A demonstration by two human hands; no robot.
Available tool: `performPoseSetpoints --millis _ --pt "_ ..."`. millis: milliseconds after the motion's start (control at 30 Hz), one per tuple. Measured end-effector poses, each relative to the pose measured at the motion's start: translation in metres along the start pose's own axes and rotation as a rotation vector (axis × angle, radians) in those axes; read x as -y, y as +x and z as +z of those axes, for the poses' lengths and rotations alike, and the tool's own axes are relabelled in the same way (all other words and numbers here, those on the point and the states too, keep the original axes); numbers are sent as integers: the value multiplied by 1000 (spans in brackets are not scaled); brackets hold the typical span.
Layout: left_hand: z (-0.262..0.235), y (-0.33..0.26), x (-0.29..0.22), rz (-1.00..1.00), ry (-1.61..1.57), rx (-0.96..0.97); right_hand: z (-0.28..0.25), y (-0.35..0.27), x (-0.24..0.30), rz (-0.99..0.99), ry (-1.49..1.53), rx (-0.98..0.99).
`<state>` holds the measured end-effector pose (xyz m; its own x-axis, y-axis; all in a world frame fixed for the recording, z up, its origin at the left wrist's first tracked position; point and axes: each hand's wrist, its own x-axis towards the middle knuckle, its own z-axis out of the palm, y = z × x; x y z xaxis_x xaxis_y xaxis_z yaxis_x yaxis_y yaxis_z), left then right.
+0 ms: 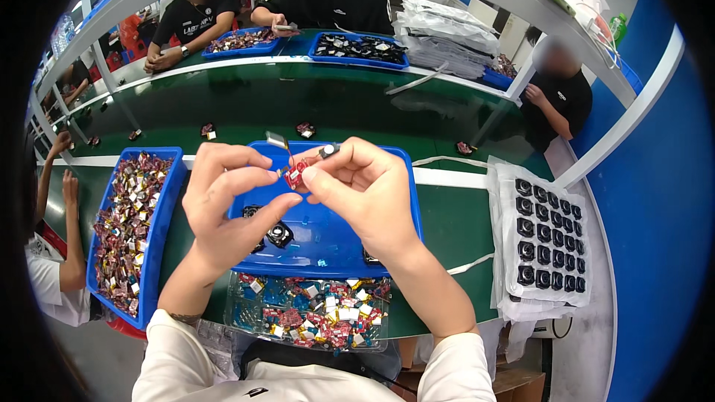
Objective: Assembling camera lens components on a factory production line.
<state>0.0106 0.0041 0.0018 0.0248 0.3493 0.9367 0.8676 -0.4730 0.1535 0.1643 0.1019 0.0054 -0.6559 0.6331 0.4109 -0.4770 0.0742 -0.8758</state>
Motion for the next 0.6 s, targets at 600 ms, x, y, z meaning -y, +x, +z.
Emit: performPoseSetpoints --millis 600 --pt "-15 2 0 -426 -434 235 -8 0 12 62 -190 154"
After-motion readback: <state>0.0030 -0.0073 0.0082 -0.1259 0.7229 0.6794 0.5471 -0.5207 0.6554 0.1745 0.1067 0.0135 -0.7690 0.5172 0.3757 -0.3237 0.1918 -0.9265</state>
